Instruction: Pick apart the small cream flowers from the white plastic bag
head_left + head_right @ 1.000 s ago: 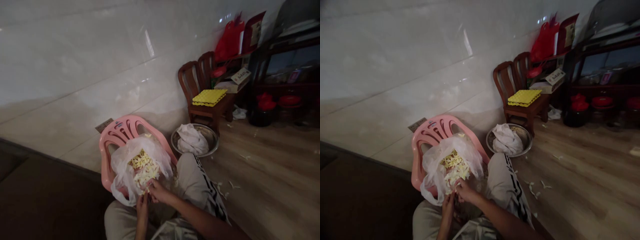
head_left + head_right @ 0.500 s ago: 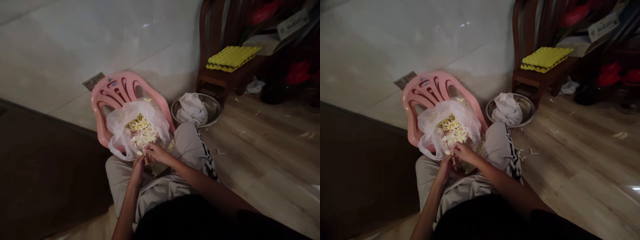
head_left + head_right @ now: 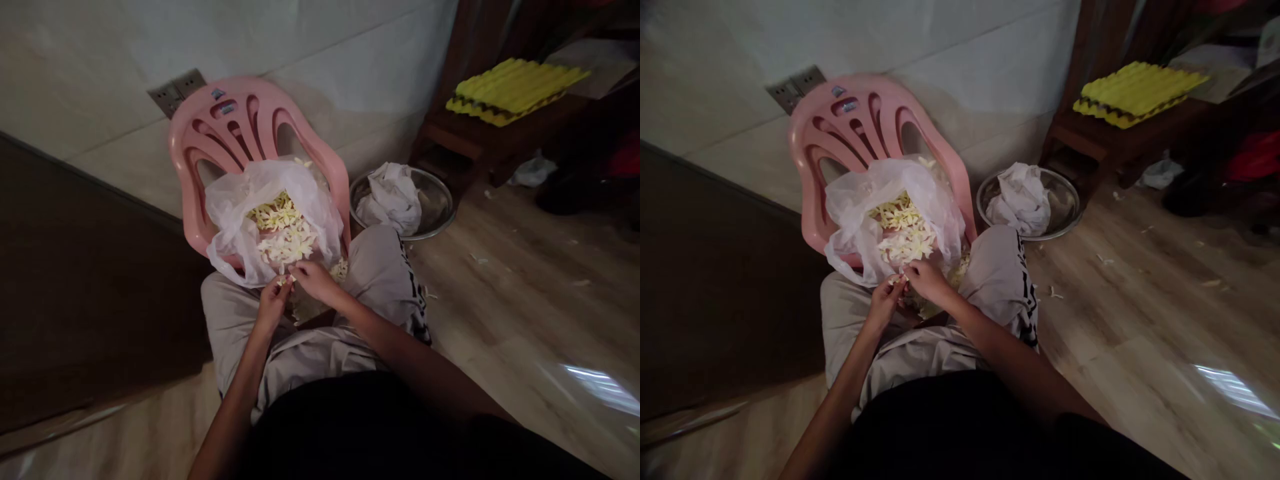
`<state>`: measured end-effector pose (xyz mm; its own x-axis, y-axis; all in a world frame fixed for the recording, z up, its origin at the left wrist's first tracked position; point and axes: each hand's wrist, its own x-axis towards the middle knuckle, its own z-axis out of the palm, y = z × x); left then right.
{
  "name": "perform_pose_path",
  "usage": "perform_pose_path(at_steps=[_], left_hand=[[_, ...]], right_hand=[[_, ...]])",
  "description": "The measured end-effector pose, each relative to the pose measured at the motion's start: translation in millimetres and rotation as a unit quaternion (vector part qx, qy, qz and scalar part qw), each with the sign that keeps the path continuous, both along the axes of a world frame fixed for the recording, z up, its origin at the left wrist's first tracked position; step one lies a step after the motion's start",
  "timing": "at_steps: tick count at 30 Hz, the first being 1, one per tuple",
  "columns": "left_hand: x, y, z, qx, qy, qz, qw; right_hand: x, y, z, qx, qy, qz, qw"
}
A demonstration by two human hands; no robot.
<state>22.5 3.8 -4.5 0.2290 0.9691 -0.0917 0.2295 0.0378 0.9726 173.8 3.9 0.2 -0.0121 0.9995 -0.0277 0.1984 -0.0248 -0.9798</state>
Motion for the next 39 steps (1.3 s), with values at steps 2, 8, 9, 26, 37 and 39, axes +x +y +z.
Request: perform_pose_path(at_steps=[2,8,9,26,37,39], left_hand=[[-1.6,-1.5,-2.0,0.076,0.065,-0.006,0.995],[-5.8,-4.3,-4.4,0.237,0.178,-0.014,0.955],[-5.4,-4.2,-4.5,0.228,0.177,-0.013,0.957],[-7.4,9.8,-1.6,-0.076,-0.022,0.142,0.987],[-11.2,9.2,-6.4,0.054,-0.021,0.114,0.992],[-10.6,8.7,-4.2,0.052,-0.027,0.123,0.991]], right_hand=[[-0.3,-1.8,2.8,-0.096,0.094,0.006,0.991],[2.5,-7.1,3.7,-0.184,0.221,0.024,0.957],[3.1,-6.1,0.8,-0.165,0.195,0.014,0.967],[3.3,-4.8,-8.7,-0.015,0.029,0.095,0.995],[-2.1,3.9,-2.8,-0.138,0.118,0.103,0.978],[-2.5,4.4,-2.3,-0.134,0.129,0.103,0.977]])
